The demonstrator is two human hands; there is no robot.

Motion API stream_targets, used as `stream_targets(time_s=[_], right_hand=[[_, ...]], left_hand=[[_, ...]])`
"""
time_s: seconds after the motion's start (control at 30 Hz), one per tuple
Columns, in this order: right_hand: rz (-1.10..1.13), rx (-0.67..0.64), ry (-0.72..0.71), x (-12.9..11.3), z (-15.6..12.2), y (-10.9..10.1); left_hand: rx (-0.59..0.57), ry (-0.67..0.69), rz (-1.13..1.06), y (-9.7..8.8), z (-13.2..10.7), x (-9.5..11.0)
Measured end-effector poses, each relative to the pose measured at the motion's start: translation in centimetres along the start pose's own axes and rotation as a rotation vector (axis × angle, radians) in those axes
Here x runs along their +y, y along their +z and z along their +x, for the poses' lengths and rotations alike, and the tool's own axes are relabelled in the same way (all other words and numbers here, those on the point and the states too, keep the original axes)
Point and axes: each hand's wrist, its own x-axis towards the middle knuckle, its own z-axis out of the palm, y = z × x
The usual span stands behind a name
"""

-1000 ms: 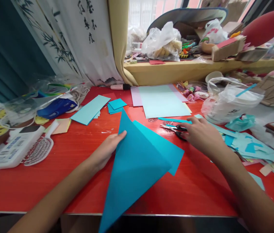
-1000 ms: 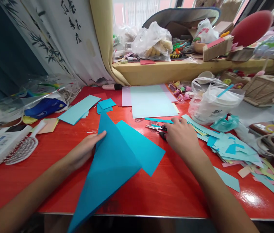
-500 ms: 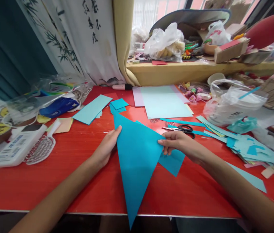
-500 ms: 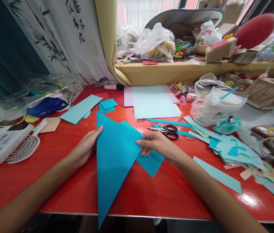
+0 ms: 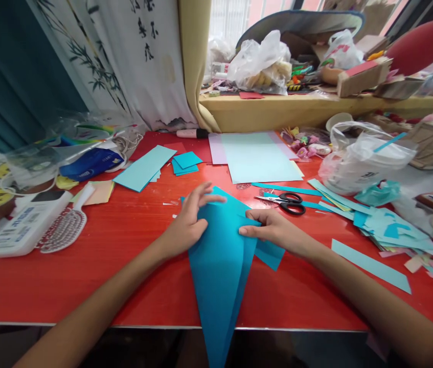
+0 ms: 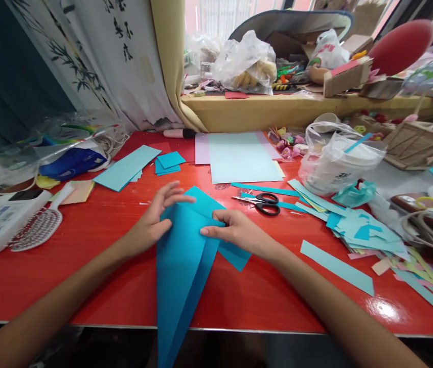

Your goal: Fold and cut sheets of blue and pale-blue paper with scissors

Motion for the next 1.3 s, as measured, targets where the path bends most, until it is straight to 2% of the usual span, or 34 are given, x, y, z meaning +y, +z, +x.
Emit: stream_targets(time_s=[0.1,0.23,0.33,0.43,0.57,0.63,0.73,0.83,0.9,1.0,1.13,1.2,1.3], right_hand=[[0.0,0.037,0.001,0.2,0.2,-0.3],[0.08,0.221,0.024,0.2,0.3,-0.9],[0.169,0.344,0.008,0.0,0.3,-1.2],[0.229,0.406,-0.003,0.0,0.4,-1.8],[0.186,0.569,-0.007,1.0,0.3,-3.5],[0.014,0.659,-0.029,1.7,0.3,-4.5],[-0.247,0.659,-0.059,2.4,0.6,-5.4],[-0.386,0.632,-0.09,2.8,1.1,-5.3],[-0.481,0.651,-0.103,3.1,1.4,-5.2],[-0.58,0.71,-0.097,3.7,1.7,-5.1],[-0.662,0.74,-0.094,4.3,1.8,-5.1],[-0.686,0.742,-0.103,4.3,1.8,-5.0],[-0.692,0.752,-0.116,4.3,1.8,-4.9]], left_hand=[[-0.049,-0.023,0.015,-0.5,0.1,0.0],[-0.084,0.057,0.028,-1.8,0.1,0.0],[-0.204,0.185,-0.033,-2.4,0.0,0.3],[-0.349,0.29,0.0,-2.8,0.0,0.7],[-0.562,0.247,0.21,-2.7,-0.3,1.1],[-0.536,0.201,0.318,-1.9,-0.6,0.9],[-0.405,0.187,0.51,-0.1,-1.1,0.4],[-0.397,0.314,0.811,1.6,-1.6,0.0],[-0.384,0.393,0.923,2.2,-1.7,-0.1],[-0.368,0.486,0.933,2.7,-1.6,0.3],[-0.402,0.615,0.952,3.4,-2.1,1.3],[-0.43,0.6,0.942,3.9,-3.1,1.9],[-0.471,0.507,0.968,4.9,-5.5,3.0]])
